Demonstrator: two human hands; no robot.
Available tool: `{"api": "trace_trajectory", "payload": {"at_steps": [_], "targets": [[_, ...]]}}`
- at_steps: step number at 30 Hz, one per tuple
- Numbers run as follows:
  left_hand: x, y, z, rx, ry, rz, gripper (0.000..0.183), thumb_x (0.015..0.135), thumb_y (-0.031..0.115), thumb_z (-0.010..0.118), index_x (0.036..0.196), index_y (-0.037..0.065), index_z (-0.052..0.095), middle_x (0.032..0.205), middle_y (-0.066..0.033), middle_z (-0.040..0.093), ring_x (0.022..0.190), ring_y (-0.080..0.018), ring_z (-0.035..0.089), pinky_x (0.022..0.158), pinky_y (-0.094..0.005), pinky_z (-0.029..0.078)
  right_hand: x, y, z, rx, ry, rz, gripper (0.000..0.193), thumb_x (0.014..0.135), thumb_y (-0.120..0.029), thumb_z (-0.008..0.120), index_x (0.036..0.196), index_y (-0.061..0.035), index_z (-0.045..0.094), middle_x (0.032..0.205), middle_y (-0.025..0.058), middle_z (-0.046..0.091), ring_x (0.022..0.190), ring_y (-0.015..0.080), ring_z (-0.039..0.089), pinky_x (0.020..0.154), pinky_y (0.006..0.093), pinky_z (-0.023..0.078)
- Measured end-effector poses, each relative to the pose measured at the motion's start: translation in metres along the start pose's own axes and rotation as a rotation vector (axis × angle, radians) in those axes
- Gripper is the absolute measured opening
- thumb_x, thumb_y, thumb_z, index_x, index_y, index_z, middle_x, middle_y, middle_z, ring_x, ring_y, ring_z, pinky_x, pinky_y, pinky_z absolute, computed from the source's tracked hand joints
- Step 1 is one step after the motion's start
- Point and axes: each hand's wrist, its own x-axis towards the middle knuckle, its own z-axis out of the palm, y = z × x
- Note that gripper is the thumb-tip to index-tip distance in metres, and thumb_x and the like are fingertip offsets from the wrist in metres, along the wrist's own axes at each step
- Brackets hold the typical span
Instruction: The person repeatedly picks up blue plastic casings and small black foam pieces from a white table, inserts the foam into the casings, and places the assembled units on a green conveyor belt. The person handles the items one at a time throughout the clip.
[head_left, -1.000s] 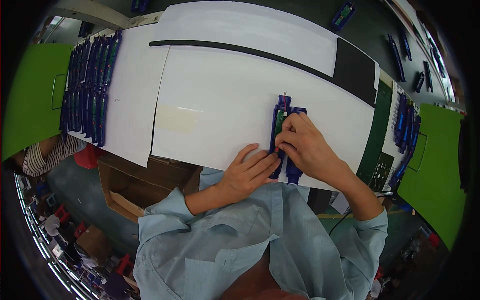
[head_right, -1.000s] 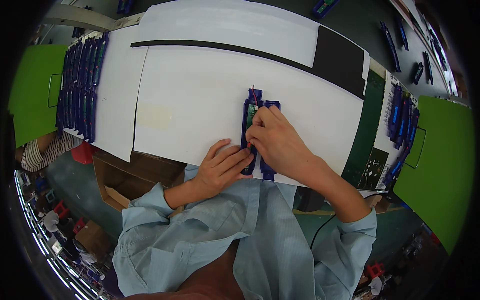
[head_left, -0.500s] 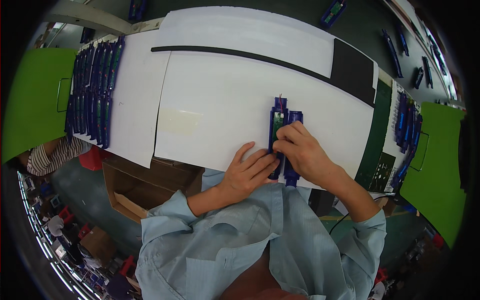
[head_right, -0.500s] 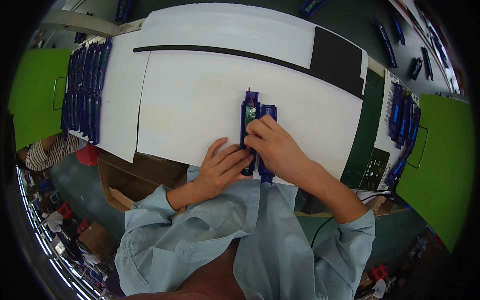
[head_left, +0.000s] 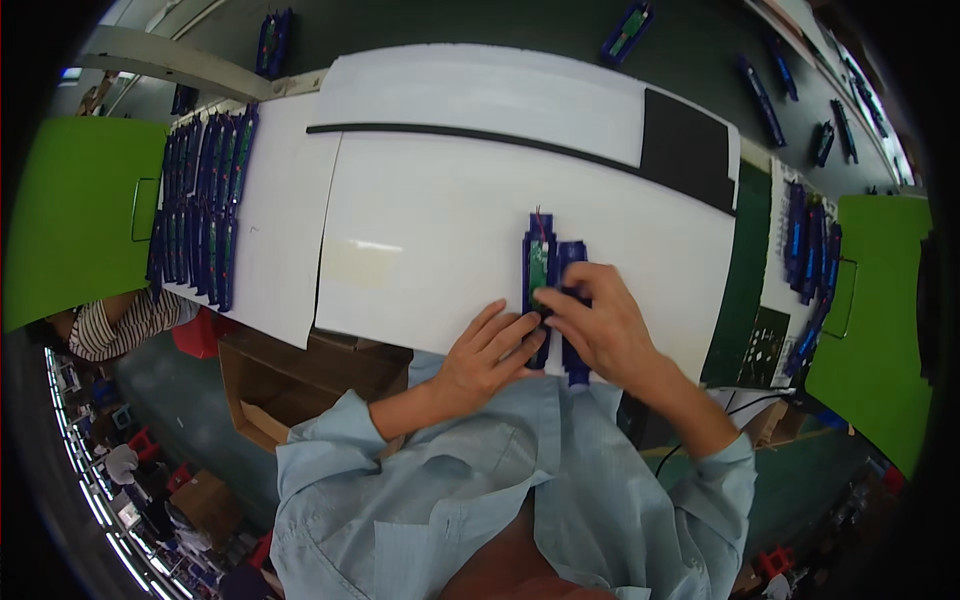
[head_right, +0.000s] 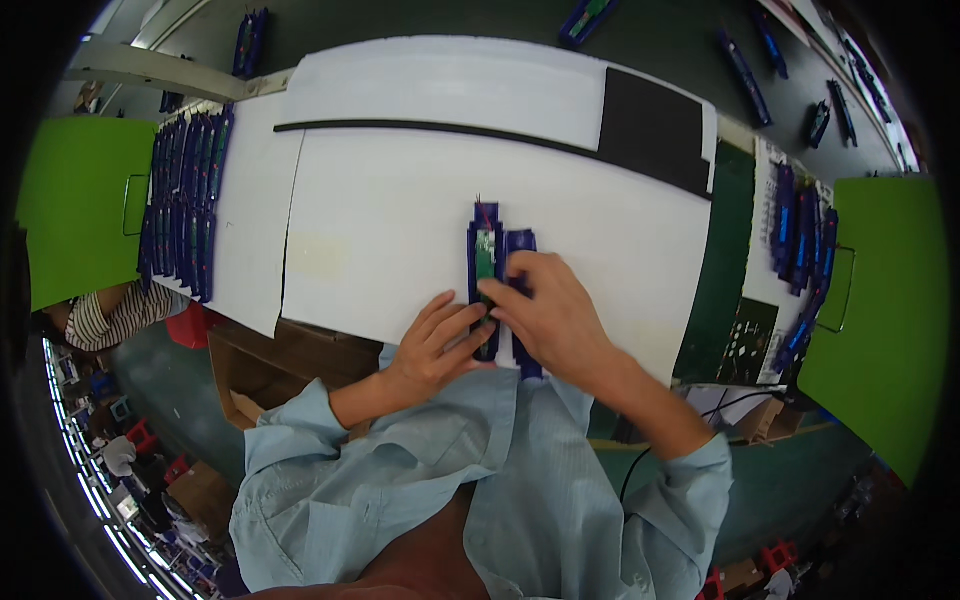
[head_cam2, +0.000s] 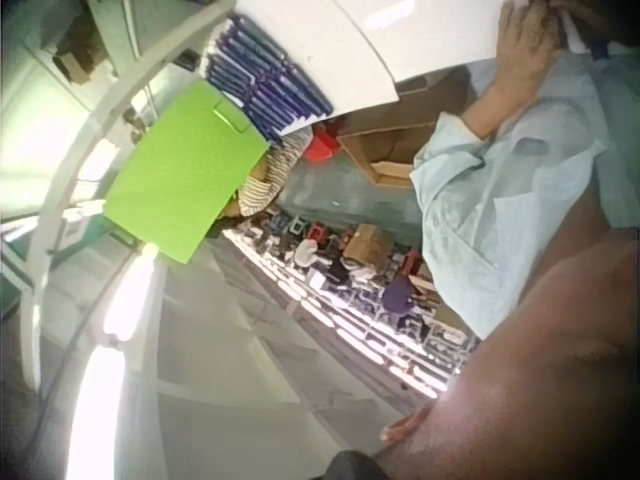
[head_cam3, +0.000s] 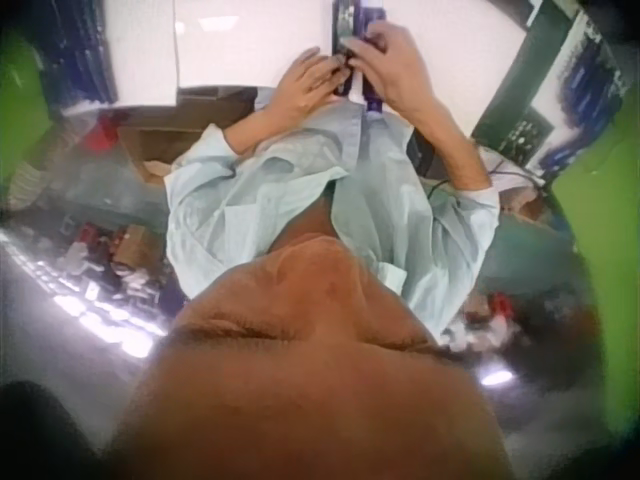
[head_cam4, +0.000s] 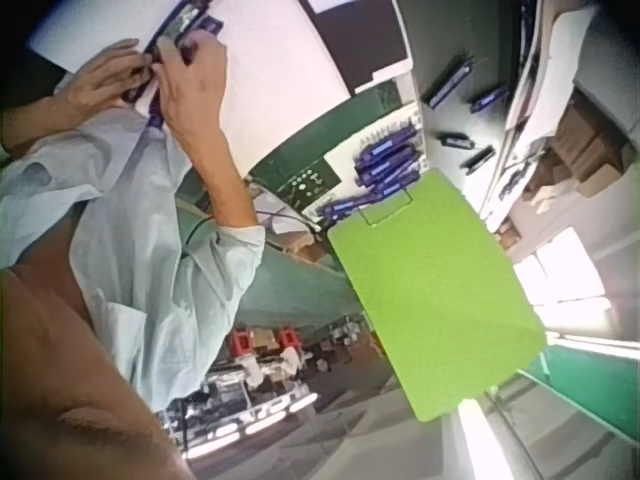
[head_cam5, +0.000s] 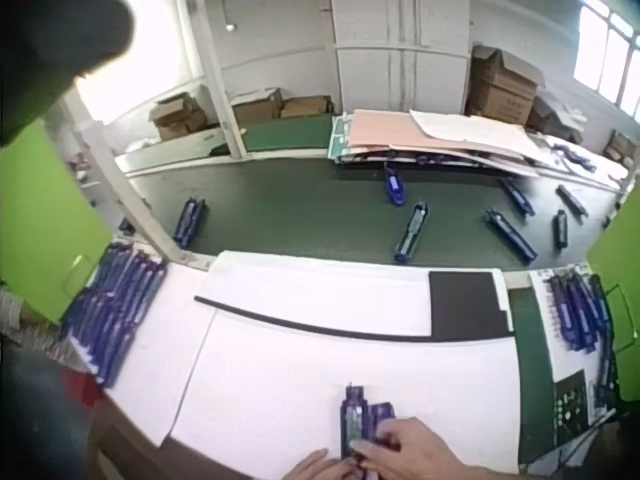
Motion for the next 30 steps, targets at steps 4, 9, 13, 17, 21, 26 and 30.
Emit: {"api": "trace_trajectory", "payload": {"at_steps": [4,9,13,17,21,26,30], "targets": [[0.009,0.005,-0.011,0.02,-0.077,0.003,0.057,0.076,0.024,0.09,0.124,-0.001,0.072,0.143,-0.0186,0.063,0.122,-0.0372,0.065,0.107,-0.0446,0.057,-0.032,-0.021,-0.005,0.035,-0.009,0.3,0.086,0.085,-0.02,0.088,0.159,-0.0089,0.047,0.119,0.023,0.056,0.098,0.04,0.064,0.084,0.047,0.056],[0.038,0.006,-0.049,-0.048,-0.019,0.085,0.044,0.08,0.019,0.086,0.115,-0.004,0.072,0.13,-0.0185,0.065,0.12,-0.0382,0.064,0.103,-0.0458,0.058,-0.012,-0.002,-0.029,0.291,-0.071,0.324,0.068,0.091,-0.025,0.083,0.15,-0.003,0.055,0.116,0.0214,0.057,0.094,0.0382,0.066,0.083,0.0434,0.056],[0.131,-0.049,-0.079,0.07,0.068,0.0,0.031,0.08,0.006,0.088,0.107,0.001,0.073,0.122,-0.0187,0.068,0.109,-0.0377,0.069,0.09,-0.044,0.06,0.102,0.057,-0.078,0.266,0.002,0.181,0.061,0.092,-0.035,0.08,0.138,0.0019,0.064,0.11,0.0196,0.065,0.098,0.0333,0.068,0.085,0.0397,0.055],[0.223,-0.167,-0.07,0.155,0.104,-0.07,0.026,0.089,0.012,0.082,0.109,0.001,0.07,0.12,-0.0117,0.067,0.109,-0.0347,0.066,0.091,-0.0423,0.056,0.239,0.137,-0.068,0.32,0.089,0.228,0.063,0.089,-0.043,0.082,0.132,0.0006,0.069,0.111,0.0241,0.074,0.102,0.0348,0.07,0.09,0.0409,0.056],[0.277,-0.219,-0.062,0.359,0.332,-0.001,0.033,0.086,0.014,0.083,0.114,0.004,0.069,0.123,-0.012,0.068,0.113,-0.0349,0.064,0.098,-0.0473,0.053,0.318,0.194,-0.081,0.104,0.417,0.215,0.058,0.089,-0.036,0.082,0.135,-0.0034,0.068,0.123,0.022,0.07,0.112,0.0366,0.068,0.097,0.0443,0.054],[0.312,-0.199,0.003,0.342,0.159,0.083,0.038,0.083,0.009,0.079,0.12,0.007,0.07,0.13,-0.0098,0.065,0.118,-0.0309,0.061,0.106,-0.048,0.044,0.35,0.261,-0.105,-0.678,0.622,0.224,0.06,0.088,-0.03,0.082,0.142,-0.0124,0.061,0.138,0.0209,0.062,0.129,0.0413,0.059,0.112,0.0586,0.042],[0.34,-0.197,0.037,0.362,0.134,-0.002,0.039,0.085,0.007,0.077,0.122,0.002,0.067,0.124,-0.0125,0.063,0.114,-0.0315,0.061,0.104,-0.0468,0.046,0.372,0.267,-0.112,-0.751,0.43,0.256,0.042,0.091,-0.026,0.08,0.13,-0.0144,0.069,0.122,0.0146,0.07,0.123,0.0363,0.063,0.116,0.0642,0.036]]}}
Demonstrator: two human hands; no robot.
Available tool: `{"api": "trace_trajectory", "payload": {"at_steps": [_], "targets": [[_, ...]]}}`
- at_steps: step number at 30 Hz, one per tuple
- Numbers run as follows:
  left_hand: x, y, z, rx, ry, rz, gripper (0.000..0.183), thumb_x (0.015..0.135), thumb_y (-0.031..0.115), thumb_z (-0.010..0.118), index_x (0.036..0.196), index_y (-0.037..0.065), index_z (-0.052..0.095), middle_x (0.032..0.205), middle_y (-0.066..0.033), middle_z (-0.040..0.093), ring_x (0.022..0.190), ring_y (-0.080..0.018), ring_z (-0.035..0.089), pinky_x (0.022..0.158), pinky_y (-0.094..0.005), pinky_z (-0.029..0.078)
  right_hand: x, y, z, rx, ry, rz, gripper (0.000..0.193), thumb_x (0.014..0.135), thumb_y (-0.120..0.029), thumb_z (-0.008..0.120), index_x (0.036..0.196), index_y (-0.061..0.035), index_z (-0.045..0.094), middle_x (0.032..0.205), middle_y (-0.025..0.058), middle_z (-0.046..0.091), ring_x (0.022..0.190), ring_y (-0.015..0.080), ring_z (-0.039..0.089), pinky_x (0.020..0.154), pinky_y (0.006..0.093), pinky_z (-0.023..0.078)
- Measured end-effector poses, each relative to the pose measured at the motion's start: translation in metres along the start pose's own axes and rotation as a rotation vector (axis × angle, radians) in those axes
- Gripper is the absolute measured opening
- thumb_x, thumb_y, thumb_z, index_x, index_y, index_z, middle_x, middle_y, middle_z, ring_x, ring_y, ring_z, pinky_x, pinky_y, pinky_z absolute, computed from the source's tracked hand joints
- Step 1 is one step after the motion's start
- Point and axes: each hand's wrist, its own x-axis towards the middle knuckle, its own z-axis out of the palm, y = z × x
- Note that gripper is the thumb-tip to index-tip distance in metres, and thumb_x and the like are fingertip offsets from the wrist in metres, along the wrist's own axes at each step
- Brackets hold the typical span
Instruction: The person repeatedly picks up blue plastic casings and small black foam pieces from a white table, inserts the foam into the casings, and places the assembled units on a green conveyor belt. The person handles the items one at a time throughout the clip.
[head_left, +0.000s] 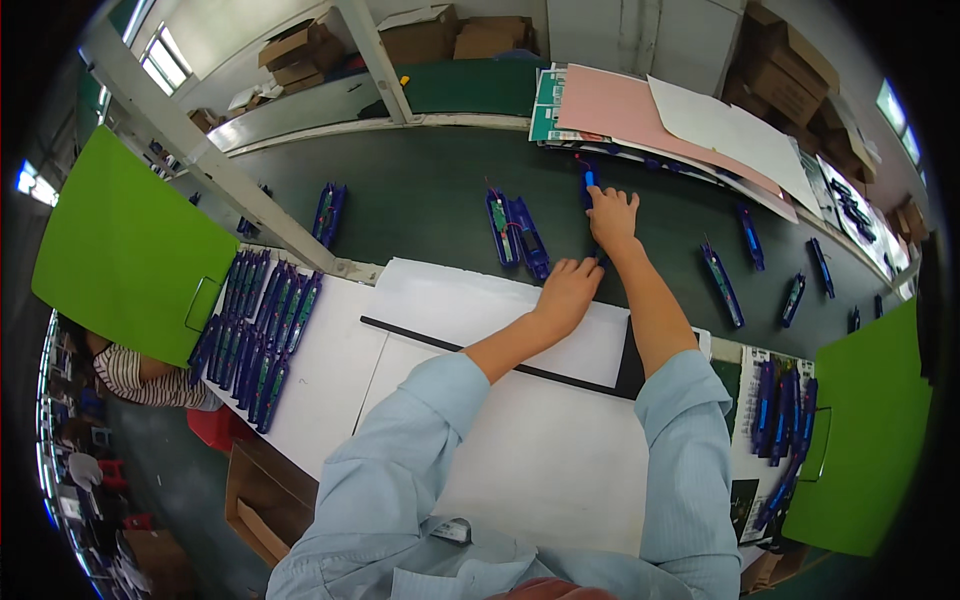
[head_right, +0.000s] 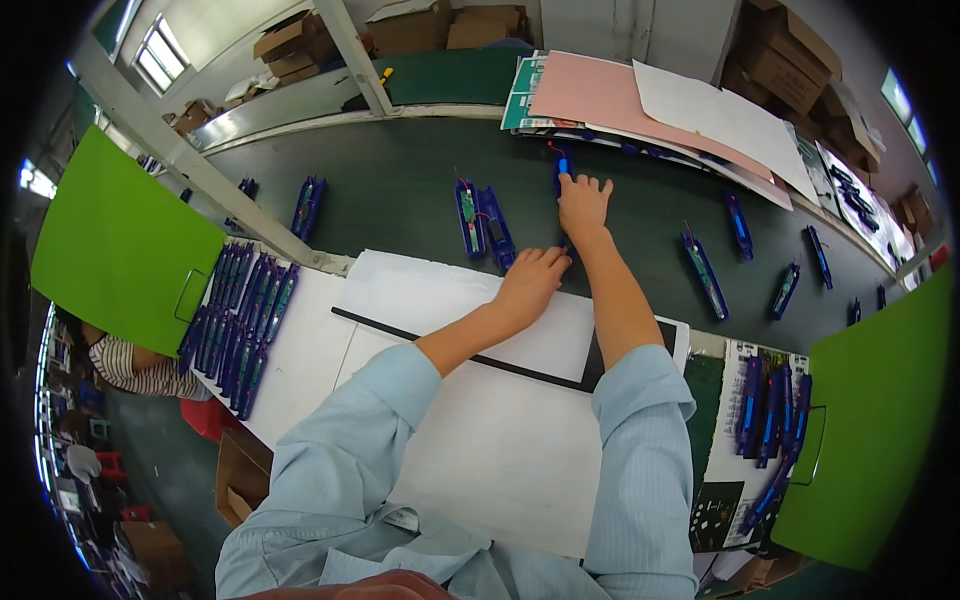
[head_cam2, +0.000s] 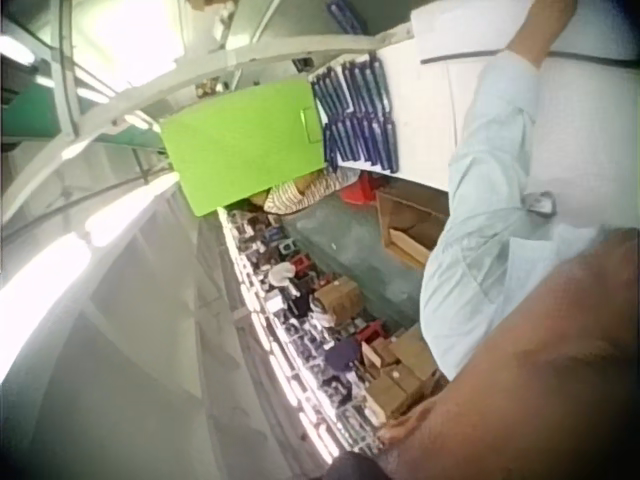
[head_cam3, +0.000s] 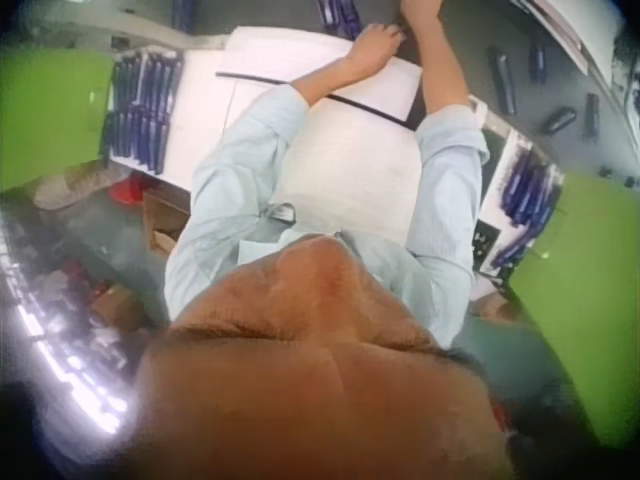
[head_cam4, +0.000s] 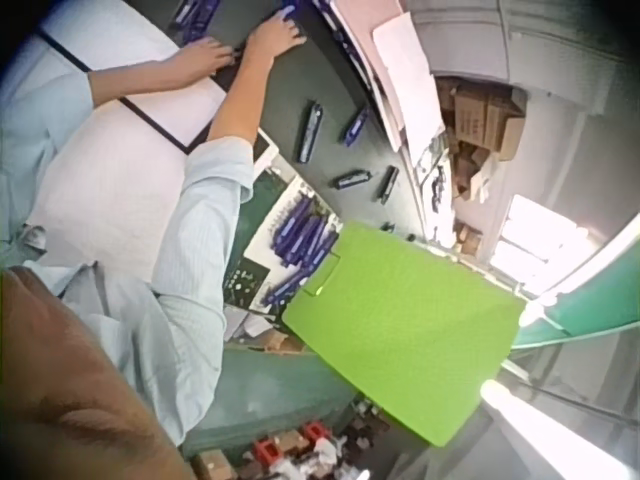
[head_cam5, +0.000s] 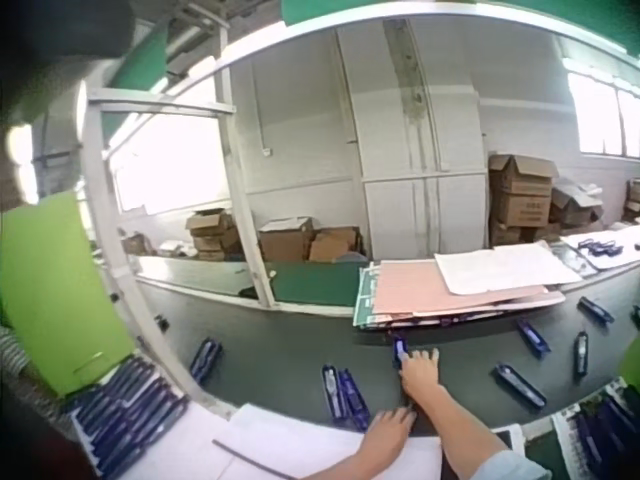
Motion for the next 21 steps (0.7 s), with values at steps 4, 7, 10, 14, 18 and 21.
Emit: {"api": "trace_trajectory", "payload": {"at_steps": [4,7,10,14,18,21], "targets": [[0.003,0.009,-0.007,-0.047,0.064,0.052,0.028,0.085,0.009,0.077,0.108,0.0,0.065,0.11,-0.0133,0.061,0.105,-0.0336,0.061,0.096,-0.0457,0.049,-0.015,-0.007,-0.035,0.285,0.082,-0.055,0.027,0.093,-0.02,0.077,0.118,-0.01,0.074,0.107,0.0112,0.073,0.111,0.0336,0.067,0.106,0.0545,0.046],[-0.035,0.028,-0.062,-0.093,0.101,0.118,0.024,0.085,0.012,0.078,0.101,0.001,0.064,0.105,-0.0129,0.061,0.1,-0.0331,0.061,0.092,-0.0451,0.05,-0.073,-0.021,-0.102,0.603,0.062,-0.113,0.024,0.093,-0.017,0.077,0.114,-0.0066,0.074,0.106,0.0125,0.071,0.106,0.0359,0.066,0.095,0.0478,0.05],[-0.12,0.059,-0.13,-0.11,0.012,0.12,0.018,0.088,0.016,0.076,0.097,0.004,0.066,0.107,-0.0123,0.063,0.099,-0.0303,0.06,0.091,-0.0436,0.049,-0.189,-0.039,-0.186,0.76,0.027,-0.241,0.025,0.089,-0.013,0.08,0.112,-0.0065,0.073,0.11,0.0135,0.072,0.106,0.0367,0.065,0.097,0.0462,0.05],[-0.226,0.115,-0.173,-0.219,-0.056,0.16,0.03,0.081,0.022,0.087,0.091,0.006,0.064,0.101,-0.009,0.067,0.088,-0.0257,0.064,0.082,-0.0411,0.051,-0.362,-0.068,-0.226,0.759,-0.104,-0.231,0.044,0.072,-0.009,0.092,0.112,-0.0058,0.073,0.105,0.0126,0.067,0.103,0.0358,0.063,0.096,0.0495,0.049],[-0.272,0.14,-0.183,-0.391,-0.282,0.073,0.034,0.08,0.027,0.089,0.097,0.008,0.067,0.103,-0.0082,0.067,0.086,-0.0248,0.064,0.079,-0.0403,0.05,-0.429,-0.105,-0.229,0.836,-0.29,-0.218,0.045,0.081,-0.012,0.088,0.121,-0.004,0.069,0.106,0.0119,0.065,0.099,0.034,0.064,0.092,0.0483,0.052],[-0.234,0.136,-0.192,-0.457,-0.307,0.062,0.035,0.081,0.029,0.089,0.103,0.009,0.07,0.106,-0.0089,0.067,0.089,-0.0262,0.065,0.077,-0.0408,0.049,-0.407,-0.086,-0.234,1.023,-0.264,-0.086,0.041,0.086,-0.008,0.086,0.123,-0.002,0.068,0.108,0.0104,0.066,0.092,0.0278,0.067,0.084,0.0407,0.057]]}}
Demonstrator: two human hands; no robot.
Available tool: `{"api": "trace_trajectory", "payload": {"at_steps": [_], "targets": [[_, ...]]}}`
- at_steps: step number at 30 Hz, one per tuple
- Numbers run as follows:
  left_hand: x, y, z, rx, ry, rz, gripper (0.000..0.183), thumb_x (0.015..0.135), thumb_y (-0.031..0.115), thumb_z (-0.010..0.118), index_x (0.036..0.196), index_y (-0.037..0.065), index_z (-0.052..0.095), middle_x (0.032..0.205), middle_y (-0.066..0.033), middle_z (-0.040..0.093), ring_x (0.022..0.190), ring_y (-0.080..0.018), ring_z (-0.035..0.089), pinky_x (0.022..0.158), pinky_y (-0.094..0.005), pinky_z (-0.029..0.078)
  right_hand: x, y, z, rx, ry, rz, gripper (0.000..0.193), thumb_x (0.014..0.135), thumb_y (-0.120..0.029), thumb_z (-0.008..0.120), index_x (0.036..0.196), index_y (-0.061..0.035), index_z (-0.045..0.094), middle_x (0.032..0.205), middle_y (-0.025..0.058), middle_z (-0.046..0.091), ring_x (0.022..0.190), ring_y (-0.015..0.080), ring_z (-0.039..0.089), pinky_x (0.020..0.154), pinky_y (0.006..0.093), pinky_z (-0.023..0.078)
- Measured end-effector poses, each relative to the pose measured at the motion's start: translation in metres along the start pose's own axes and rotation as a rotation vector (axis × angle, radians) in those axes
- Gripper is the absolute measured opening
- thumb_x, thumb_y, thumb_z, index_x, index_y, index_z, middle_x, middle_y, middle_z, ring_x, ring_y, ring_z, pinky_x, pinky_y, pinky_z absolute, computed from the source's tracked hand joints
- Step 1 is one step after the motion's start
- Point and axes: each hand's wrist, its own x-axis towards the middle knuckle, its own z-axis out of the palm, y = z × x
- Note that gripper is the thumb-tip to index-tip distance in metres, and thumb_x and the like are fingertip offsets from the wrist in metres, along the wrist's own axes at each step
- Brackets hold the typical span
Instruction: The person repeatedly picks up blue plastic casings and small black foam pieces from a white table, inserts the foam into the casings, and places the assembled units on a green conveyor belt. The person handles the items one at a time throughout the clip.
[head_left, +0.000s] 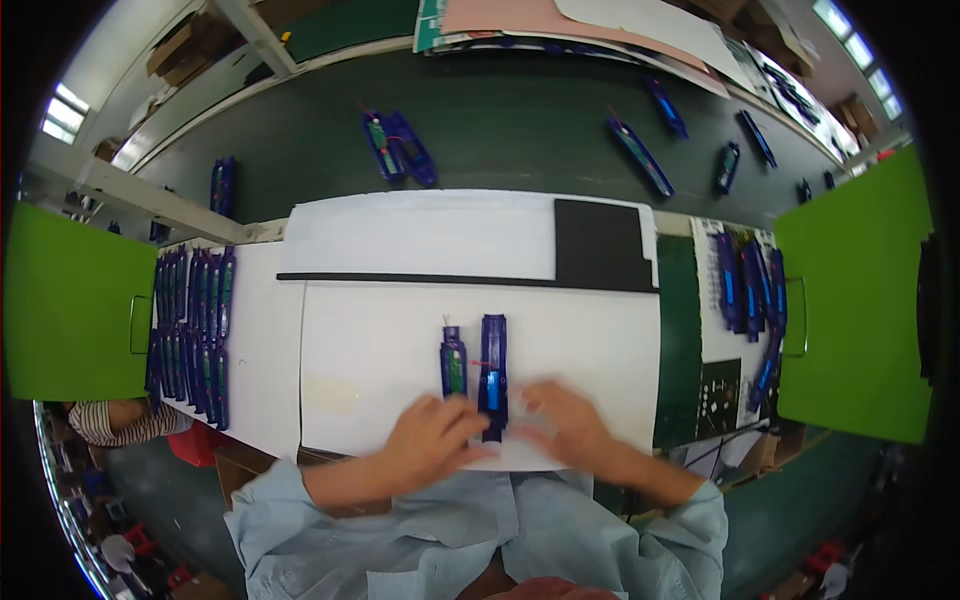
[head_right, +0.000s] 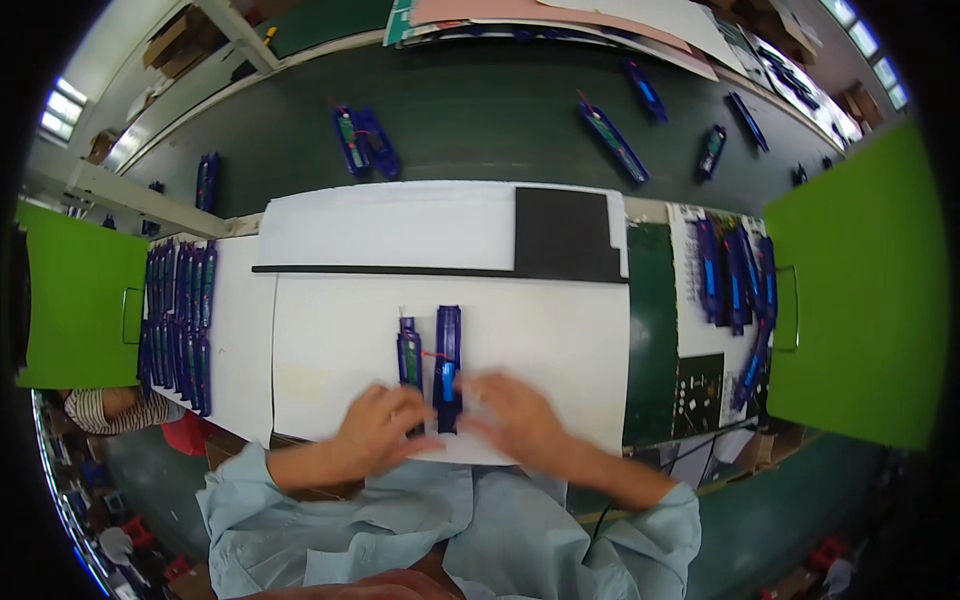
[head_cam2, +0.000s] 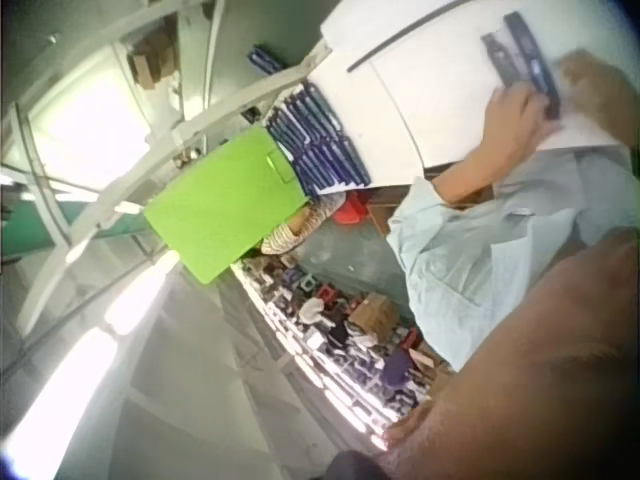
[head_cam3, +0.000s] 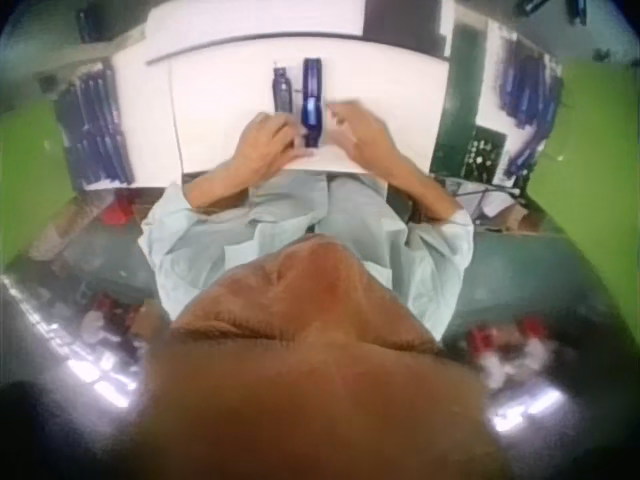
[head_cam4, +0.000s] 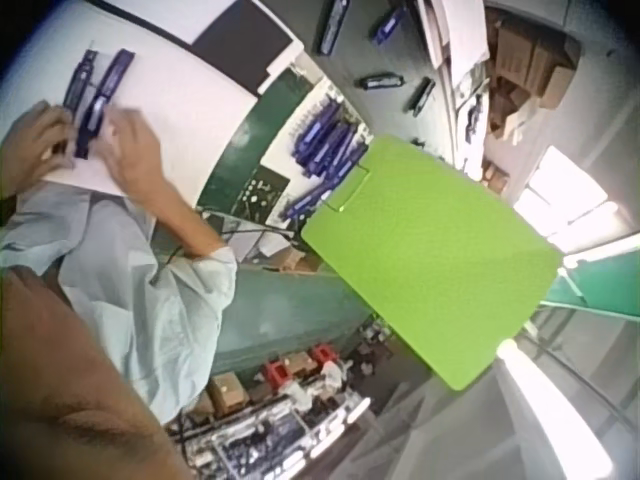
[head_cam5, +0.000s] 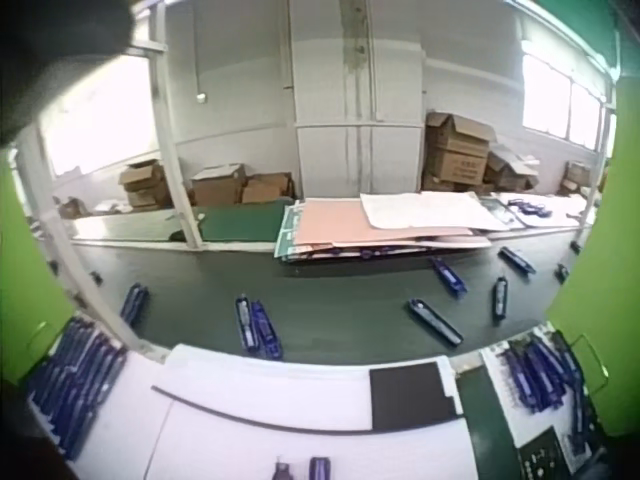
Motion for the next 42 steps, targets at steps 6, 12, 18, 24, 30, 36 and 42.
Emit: {"api": "trace_trajectory", "payload": {"at_steps": [6,12,18,24,30,36,42], "targets": [[0.185,-0.049,0.041,0.083,-0.019,0.296,0.039,0.094,0.029,0.079,0.128,0.012,0.069,0.136,-0.0128,0.064,0.129,-0.0359,0.057,0.105,-0.0499,0.046,0.06,0.117,-0.154,-0.469,0.462,0.166,0.019,0.1,-0.003,0.068,0.119,-0.002,0.07,0.108,0.016,0.067,0.093,0.0304,0.07,0.082,0.0394,0.057],[0.238,-0.07,0.116,0.341,-0.023,0.291,0.05,0.097,0.034,0.075,0.145,0.024,0.066,0.151,-0.0098,0.058,0.138,-0.0411,0.05,0.108,-0.0541,0.044,0.042,0.143,-0.159,-0.642,0.241,0.221,0.02,0.098,-0.008,0.071,0.117,-0.0012,0.071,0.114,0.0168,0.066,0.105,0.0388,0.066,0.097,0.0458,0.053],[0.238,-0.061,0.12,0.348,-0.03,0.222,0.049,0.096,0.034,0.075,0.144,0.025,0.067,0.145,-0.011,0.06,0.123,-0.0369,0.055,0.101,-0.0506,0.046,0.035,0.169,-0.16,-0.343,0.307,0.384,0.024,0.093,-0.006,0.078,0.115,-0.0021,0.07,0.109,0.0104,0.065,0.096,0.0237,0.066,0.086,0.0361,0.056],[0.24,-0.06,0.12,0.28,0.005,0.274,0.049,0.094,0.03,0.077,0.14,0.019,0.068,0.142,-0.0119,0.059,0.124,-0.0368,0.054,0.101,-0.05,0.047,0.018,0.188,-0.162,-0.241,0.41,0.337,0.018,0.096,-0.002,0.074,0.113,-0.0028,0.068,0.1,0.0064,0.065,0.085,0.0151,0.062,0.079,0.0291,0.053],[0.221,-0.084,0.121,0.154,0.111,0.229,0.04,0.093,0.023,0.078,0.13,0.008,0.071,0.132,-0.0135,0.066,0.118,-0.0339,0.06,0.104,-0.0477,0.048,0.028,0.066,-0.112,-0.214,0.499,0.272,0.011,0.101,-0.001,0.071,0.112,-0.0018,0.069,0.1,0.0036,0.069,0.09,0.0111,0.064,0.083,0.0262,0.052],[0.069,-0.02,0.007,0.144,0.325,0.015,0.026,0.087,0.014,0.081,0.112,0.009,0.075,0.113,-0.0073,0.069,0.106,-0.0257,0.061,0.092,-0.0457,0.045,0.011,0.021,-0.023,0.533,0.186,0.487,0.012,0.102,-0.004,0.072,0.113,-0.0019,0.069,0.105,0.0013,0.071,0.097,0.0097,0.066,0.089,0.0256,0.052],[-0.051,0.016,0.058,0.226,0.184,-0.11,0.046,0.081,0.032,0.088,0.125,0.023,0.078,0.129,0.0055,0.068,0.113,-0.0158,0.056,0.111,-0.0477,0.031,0.022,0.011,0.027,0.518,0.043,0.594,0.012,0.102,-0.007,0.072,0.113,-0.0008,0.069,0.105,0.0037,0.073,0.098,0.0113,0.068,0.093,0.0287,0.054]]}}
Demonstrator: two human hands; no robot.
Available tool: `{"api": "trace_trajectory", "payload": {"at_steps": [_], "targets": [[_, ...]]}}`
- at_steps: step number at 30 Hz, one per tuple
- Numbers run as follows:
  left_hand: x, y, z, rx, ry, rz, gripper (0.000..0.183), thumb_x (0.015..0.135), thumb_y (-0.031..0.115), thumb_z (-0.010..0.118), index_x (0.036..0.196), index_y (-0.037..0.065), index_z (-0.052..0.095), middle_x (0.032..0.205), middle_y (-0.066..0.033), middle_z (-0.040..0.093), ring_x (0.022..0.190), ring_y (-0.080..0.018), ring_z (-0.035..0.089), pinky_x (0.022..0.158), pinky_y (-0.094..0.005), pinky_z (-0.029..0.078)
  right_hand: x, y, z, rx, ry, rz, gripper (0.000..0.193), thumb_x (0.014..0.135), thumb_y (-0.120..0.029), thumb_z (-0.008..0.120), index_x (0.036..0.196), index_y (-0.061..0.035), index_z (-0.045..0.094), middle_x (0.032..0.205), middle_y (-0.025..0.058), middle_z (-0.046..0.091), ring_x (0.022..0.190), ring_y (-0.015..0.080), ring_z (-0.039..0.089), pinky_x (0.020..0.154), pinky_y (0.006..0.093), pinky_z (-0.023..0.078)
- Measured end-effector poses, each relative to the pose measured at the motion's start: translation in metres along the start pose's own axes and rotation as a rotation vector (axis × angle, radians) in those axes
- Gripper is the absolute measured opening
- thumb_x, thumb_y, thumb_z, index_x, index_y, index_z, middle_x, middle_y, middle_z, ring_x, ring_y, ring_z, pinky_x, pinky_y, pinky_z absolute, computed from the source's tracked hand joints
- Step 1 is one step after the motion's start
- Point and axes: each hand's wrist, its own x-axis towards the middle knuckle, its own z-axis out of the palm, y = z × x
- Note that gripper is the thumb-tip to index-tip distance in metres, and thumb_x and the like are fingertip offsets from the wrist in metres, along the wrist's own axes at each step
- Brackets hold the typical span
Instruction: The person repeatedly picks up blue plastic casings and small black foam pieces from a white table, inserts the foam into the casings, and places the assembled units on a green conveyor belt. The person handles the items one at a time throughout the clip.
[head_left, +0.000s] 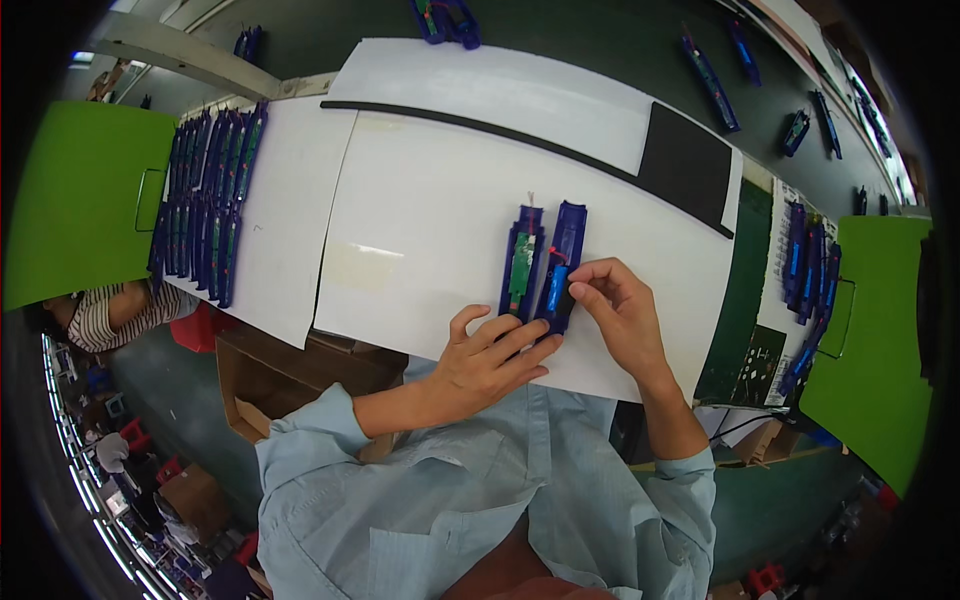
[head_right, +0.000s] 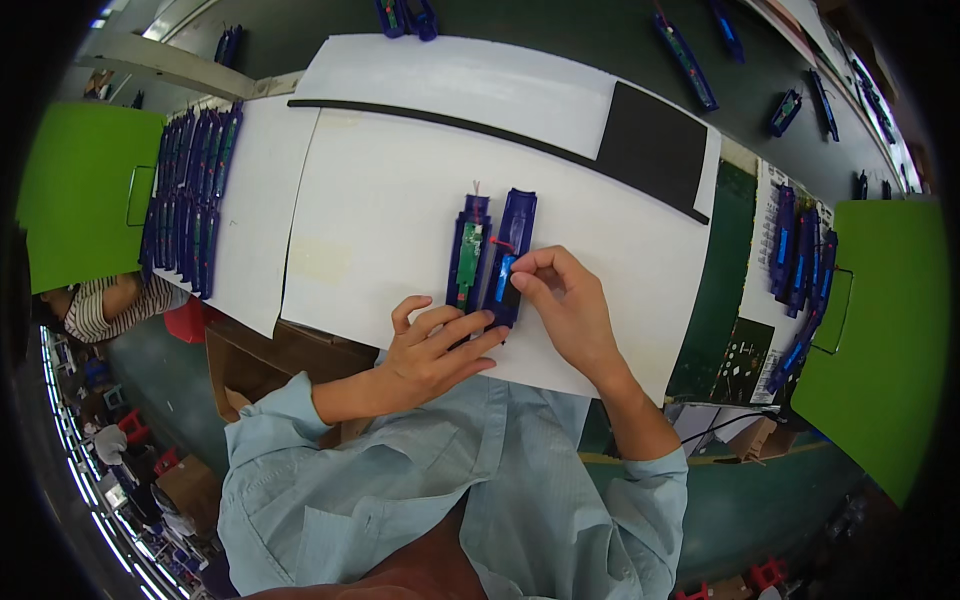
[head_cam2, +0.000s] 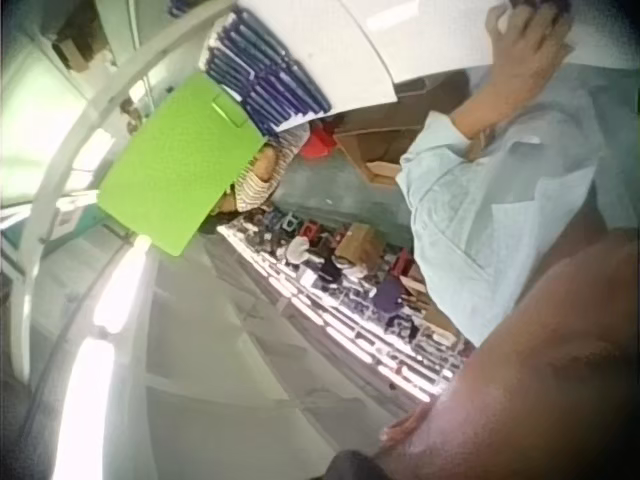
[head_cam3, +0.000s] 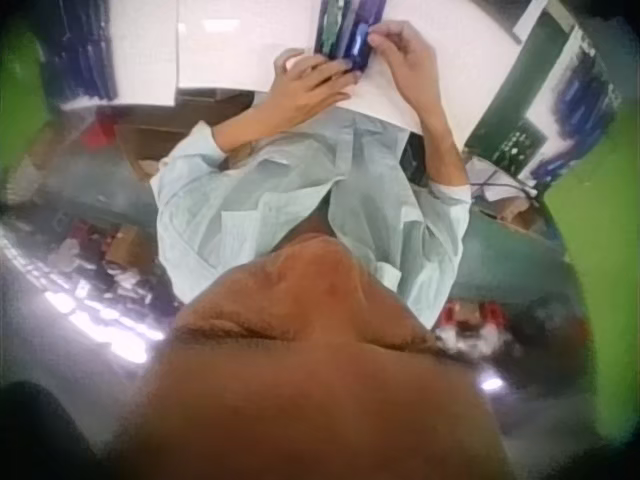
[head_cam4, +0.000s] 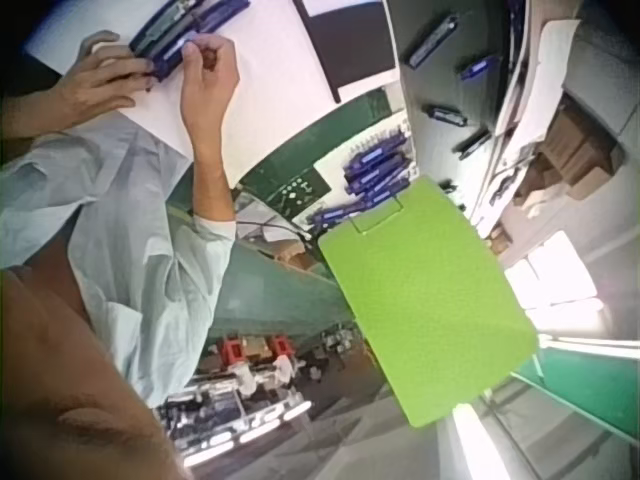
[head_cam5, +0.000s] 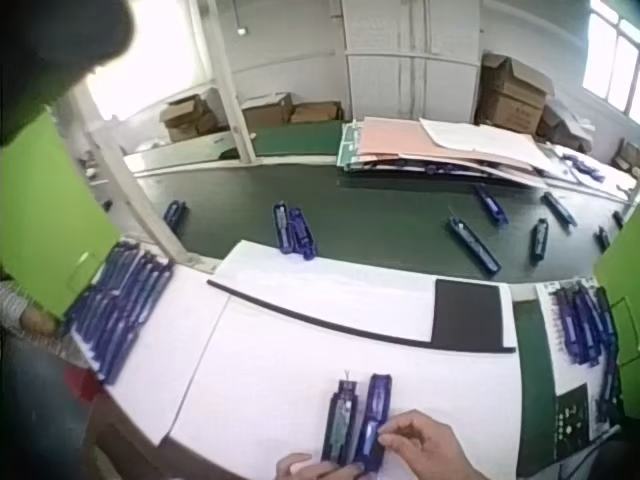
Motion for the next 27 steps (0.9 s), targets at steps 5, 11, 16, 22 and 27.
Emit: {"api": "trace_trajectory", "payload": {"at_steps": [5,11,16,22,27], "targets": [[-0.013,0.002,0.02,0.053,0.016,-0.026,0.046,0.086,0.033,0.084,0.131,0.025,0.076,0.133,0.0079,0.065,0.12,-0.0134,0.055,0.116,-0.0479,0.026,0.005,0.003,0.006,-0.128,0.016,-0.077,0.012,0.102,-0.007,0.072,0.112,-0.0007,0.07,0.103,0.004,0.073,0.093,0.0118,0.067,0.088,0.0279,0.054],[-0.011,0.0,0.021,0.039,0.038,-0.017,0.044,0.087,0.026,0.08,0.131,0.024,0.075,0.133,0.0073,0.065,0.122,-0.0122,0.056,0.117,-0.0479,0.026,0.004,0.005,0.011,-0.174,0.054,-0.103,0.011,0.101,-0.005,0.073,0.111,-0.001,0.069,0.1,0.0043,0.073,0.09,0.0117,0.066,0.083,0.0283,0.054],[-0.01,-0.003,0.024,0.085,0.028,-0.003,0.038,0.086,0.025,0.082,0.124,0.027,0.079,0.129,0.0099,0.068,0.116,-0.0123,0.058,0.116,-0.0471,0.026,0.007,0.015,0.009,-0.204,0.059,-0.215,0.014,0.097,-0.001,0.076,0.11,-0.002,0.071,0.104,0.0048,0.067,0.086,0.0122,0.062,0.078,0.0268,0.052],[-0.008,-0.004,0.022,0.023,0.007,0.01,0.042,0.091,0.016,0.071,0.132,0.022,0.075,0.131,0.0051,0.068,0.127,-0.0112,0.06,0.117,-0.0474,0.024,0.01,0.016,0.014,-0.296,0.125,-0.296,0.013,0.093,-0.001,0.08,0.105,-0.0039,0.075,0.106,0.0042,0.056,0.084,0.0141,0.058,0.075,0.0273,0.051],[-0.008,-0.006,0.02,-0.008,-0.015,0.007,0.042,0.091,0.016,0.071,0.132,0.021,0.075,0.132,0.0043,0.068,0.134,-0.0123,0.059,0.116,-0.0476,0.024,0.011,0.018,0.014,-0.357,0.111,-0.311,0.018,0.091,-0.002,0.081,0.108,-0.005,0.076,0.103,0.0039,0.053,0.082,0.0128,0.056,0.07,0.0273,0.05]]}}
